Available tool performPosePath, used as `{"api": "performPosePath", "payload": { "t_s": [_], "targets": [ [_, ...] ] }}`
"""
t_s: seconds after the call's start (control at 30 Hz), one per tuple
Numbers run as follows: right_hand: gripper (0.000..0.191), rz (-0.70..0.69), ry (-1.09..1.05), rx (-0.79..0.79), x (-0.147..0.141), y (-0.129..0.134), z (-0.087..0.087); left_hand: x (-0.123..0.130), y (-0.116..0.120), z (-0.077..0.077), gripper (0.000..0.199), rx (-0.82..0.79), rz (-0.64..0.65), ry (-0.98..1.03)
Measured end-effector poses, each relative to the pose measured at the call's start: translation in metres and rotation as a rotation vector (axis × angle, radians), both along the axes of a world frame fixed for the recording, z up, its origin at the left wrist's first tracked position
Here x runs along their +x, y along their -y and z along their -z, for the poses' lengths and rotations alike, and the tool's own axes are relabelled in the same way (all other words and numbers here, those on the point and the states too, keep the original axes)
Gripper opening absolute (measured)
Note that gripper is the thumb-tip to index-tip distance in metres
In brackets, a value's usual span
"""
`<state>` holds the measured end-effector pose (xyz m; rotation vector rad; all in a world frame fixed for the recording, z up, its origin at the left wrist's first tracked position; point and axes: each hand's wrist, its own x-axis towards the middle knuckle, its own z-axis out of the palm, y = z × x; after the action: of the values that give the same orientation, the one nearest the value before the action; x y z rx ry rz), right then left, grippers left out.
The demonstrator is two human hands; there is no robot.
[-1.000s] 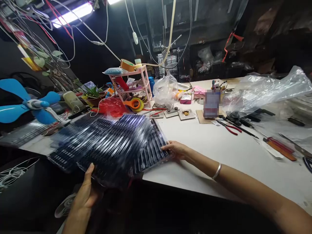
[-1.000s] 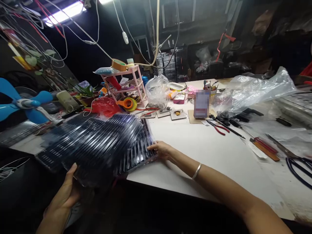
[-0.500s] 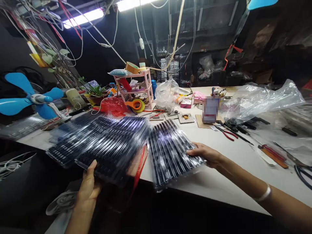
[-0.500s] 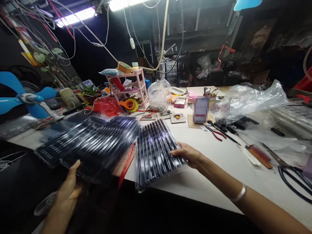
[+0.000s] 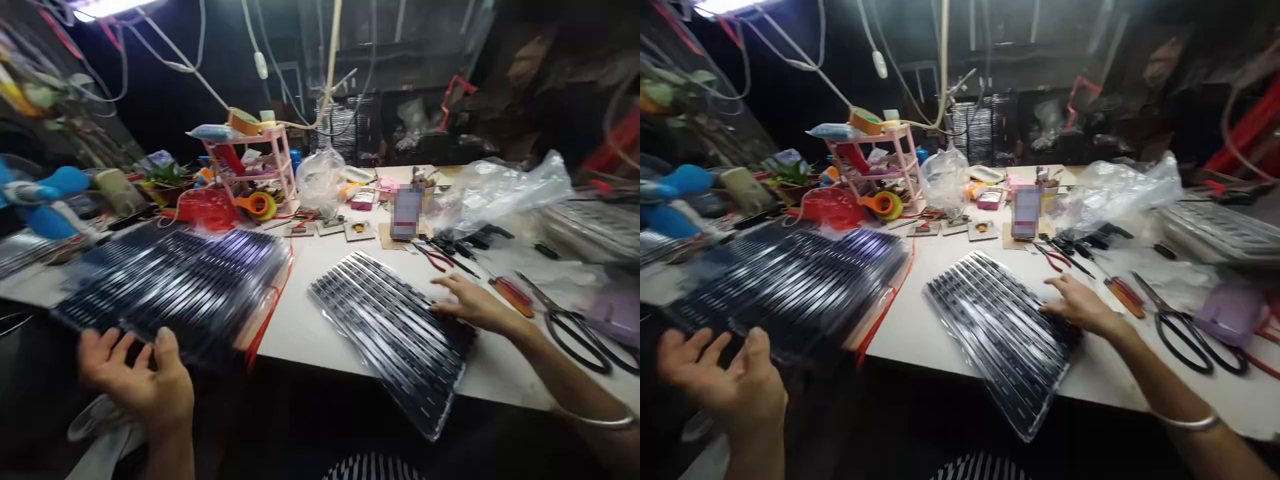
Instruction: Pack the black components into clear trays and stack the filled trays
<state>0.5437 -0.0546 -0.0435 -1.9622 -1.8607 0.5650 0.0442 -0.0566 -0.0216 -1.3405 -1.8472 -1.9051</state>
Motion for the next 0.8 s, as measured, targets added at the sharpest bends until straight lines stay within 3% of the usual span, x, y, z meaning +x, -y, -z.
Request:
{"api": "performPosePath", "payload": {
  "t_s": [0.03,0.1,0.2,0.3,0.4,0.5,0.63,0.7,0.8],
  "targets": [
    [0.053,0.074,0.036,0.083,-0.008,0.007,0.001,0.019,-0.005,-0.005,0.068,0.002,0.140,-0.041],
    [0.047,0.212,0.128,0.307,-0.026,0.028,0.004,0.059,-0.024,-0.009,0.043,-0.145,0.424,-0.169],
    [0.043,0.332,0.152,0.535,-0.057,0.073,0.019,0.114,-0.070,-0.002,0.029,-0.393,0.808,-0.319],
    [0.043,0.387,0.114,0.495,-0.082,0.115,0.044,0.156,-0.113,0.015,0.024,-0.524,0.977,-0.377],
    [0.046,0.299,0.037,0.399,-0.093,0.131,0.062,0.176,-0.134,0.029,0.025,-0.621,1.032,-0.378],
    [0.047,0.190,-0.051,0.259,-0.085,0.117,0.061,0.168,-0.125,0.036,0.025,-0.671,0.993,-0.323],
    [0.045,0.049,-0.168,0.169,-0.060,0.070,0.043,0.127,-0.079,0.043,0.031,-0.660,0.904,-0.235],
    [0.043,0.033,-0.186,0.190,-0.052,0.054,0.035,0.106,-0.056,0.049,0.032,-0.638,0.886,-0.181],
    [0.043,0.104,-0.172,0.231,-0.054,0.057,0.030,0.093,-0.043,0.060,0.025,-0.606,0.858,0.102]
  ]
}}
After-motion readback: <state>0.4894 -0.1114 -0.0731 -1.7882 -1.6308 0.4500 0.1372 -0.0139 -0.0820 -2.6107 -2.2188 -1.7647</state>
